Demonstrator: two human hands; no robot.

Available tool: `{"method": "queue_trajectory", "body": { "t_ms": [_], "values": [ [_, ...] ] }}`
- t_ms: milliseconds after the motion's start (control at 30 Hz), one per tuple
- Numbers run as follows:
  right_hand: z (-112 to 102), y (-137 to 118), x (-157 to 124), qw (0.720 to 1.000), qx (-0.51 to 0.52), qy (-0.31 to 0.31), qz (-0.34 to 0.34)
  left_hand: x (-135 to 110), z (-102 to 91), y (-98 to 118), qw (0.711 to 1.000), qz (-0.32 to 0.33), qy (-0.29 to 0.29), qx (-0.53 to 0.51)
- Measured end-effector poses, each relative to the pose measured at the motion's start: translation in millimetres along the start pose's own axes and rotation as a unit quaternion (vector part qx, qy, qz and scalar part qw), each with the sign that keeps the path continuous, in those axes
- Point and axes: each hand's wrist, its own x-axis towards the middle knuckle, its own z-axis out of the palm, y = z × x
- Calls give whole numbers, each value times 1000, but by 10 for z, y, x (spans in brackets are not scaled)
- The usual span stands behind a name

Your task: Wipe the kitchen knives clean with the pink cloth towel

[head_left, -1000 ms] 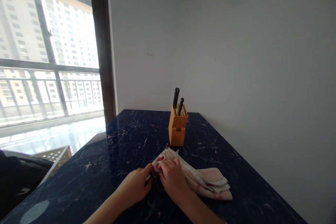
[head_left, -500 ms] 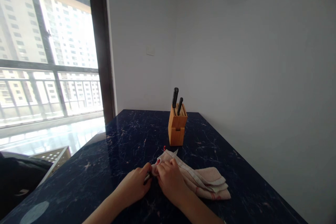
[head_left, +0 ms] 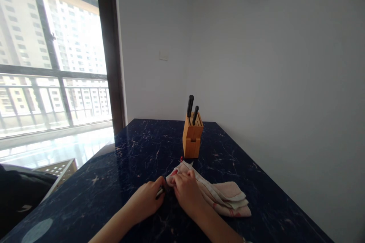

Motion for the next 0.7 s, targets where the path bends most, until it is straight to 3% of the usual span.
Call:
{"method": "queue_trajectory", "body": {
  "t_ms": [100, 267, 433, 600, 700],
  "values": [
    [-5, 24, 2, 1000, 10, 9, 13, -9, 4, -1, 1000, 4, 1, -3],
    [37, -46, -20, 999, 33, -10, -32, -9, 59, -35, 1000, 14, 19, 9],
    [48, -72, -4, 999, 30, 14, 17, 16, 68, -45, 999, 21, 23, -8],
    [31, -82, -16, 999, 37, 4, -21, 24, 64, -35, 1000, 4, 16, 14],
    [21, -106, -18, 1000, 27, 8, -6, 23, 68, -30, 1000, 7, 15, 18]
  ]
}}
